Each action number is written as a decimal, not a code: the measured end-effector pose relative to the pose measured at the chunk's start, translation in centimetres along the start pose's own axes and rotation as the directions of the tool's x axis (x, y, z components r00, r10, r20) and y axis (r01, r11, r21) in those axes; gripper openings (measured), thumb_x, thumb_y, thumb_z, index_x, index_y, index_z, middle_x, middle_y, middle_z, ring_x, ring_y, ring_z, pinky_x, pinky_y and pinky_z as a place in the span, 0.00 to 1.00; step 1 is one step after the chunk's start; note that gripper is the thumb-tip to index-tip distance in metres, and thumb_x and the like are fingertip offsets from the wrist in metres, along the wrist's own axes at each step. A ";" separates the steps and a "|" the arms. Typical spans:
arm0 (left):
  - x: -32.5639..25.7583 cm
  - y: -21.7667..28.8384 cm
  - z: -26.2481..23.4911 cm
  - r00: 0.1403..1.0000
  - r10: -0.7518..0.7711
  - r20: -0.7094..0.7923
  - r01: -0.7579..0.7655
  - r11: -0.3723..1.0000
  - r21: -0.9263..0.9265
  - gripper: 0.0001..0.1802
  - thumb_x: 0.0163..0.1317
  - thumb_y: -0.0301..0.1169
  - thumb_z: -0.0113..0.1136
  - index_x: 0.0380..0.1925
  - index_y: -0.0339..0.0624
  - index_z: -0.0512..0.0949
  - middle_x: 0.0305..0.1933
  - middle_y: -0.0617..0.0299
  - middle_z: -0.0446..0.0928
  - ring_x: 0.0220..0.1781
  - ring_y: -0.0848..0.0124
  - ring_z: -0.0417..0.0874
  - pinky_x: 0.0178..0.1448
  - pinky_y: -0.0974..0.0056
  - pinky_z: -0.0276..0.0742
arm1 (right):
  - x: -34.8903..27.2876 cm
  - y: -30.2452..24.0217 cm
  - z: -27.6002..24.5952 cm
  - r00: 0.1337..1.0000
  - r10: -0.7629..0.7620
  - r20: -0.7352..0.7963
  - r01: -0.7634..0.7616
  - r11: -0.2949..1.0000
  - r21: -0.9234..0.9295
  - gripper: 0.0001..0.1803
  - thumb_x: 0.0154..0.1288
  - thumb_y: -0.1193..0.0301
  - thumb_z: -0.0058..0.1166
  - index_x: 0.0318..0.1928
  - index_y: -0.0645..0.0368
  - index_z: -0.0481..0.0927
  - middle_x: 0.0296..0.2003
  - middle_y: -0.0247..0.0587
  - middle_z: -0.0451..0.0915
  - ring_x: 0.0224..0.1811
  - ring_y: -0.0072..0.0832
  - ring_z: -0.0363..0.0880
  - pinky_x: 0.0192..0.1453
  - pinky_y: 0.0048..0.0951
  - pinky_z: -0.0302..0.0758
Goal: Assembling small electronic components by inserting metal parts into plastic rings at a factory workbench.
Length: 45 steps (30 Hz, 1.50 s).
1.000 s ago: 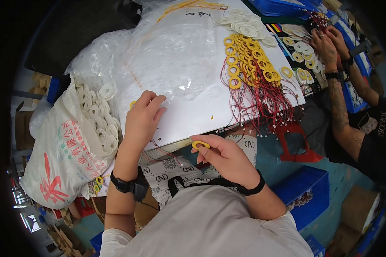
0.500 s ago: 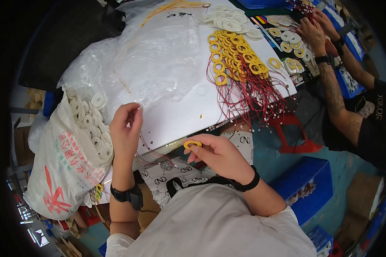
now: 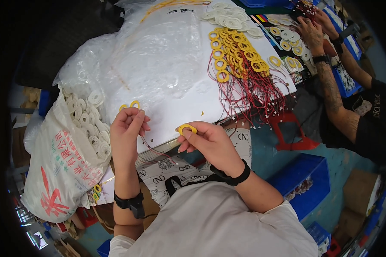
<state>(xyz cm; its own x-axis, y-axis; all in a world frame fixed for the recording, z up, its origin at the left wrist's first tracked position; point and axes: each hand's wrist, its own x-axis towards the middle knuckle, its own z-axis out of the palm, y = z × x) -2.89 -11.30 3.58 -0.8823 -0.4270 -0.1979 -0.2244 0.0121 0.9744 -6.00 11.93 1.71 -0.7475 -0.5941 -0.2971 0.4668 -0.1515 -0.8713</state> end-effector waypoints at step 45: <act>-8.0 -4.2 -1.0 0.891 0.389 0.235 -0.243 0.844 -0.478 0.28 0.63 0.18 0.66 0.64 0.29 0.75 0.67 0.40 0.74 0.71 0.47 0.76 0.71 0.51 0.76 | -1.8 -4.1 3.6 0.999 0.014 0.045 -0.010 0.997 -0.071 0.05 0.72 0.79 0.62 0.45 0.67 0.82 0.39 0.36 0.85 0.39 0.17 0.82 0.44 0.20 0.80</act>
<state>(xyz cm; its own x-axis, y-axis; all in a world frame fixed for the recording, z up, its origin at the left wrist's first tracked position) 5.56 -8.88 1.16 -0.9703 -0.1635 0.1781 0.2227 -0.3179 0.9216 -4.83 10.74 7.21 -0.7188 -0.6314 -0.2908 0.4397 -0.0890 -0.8937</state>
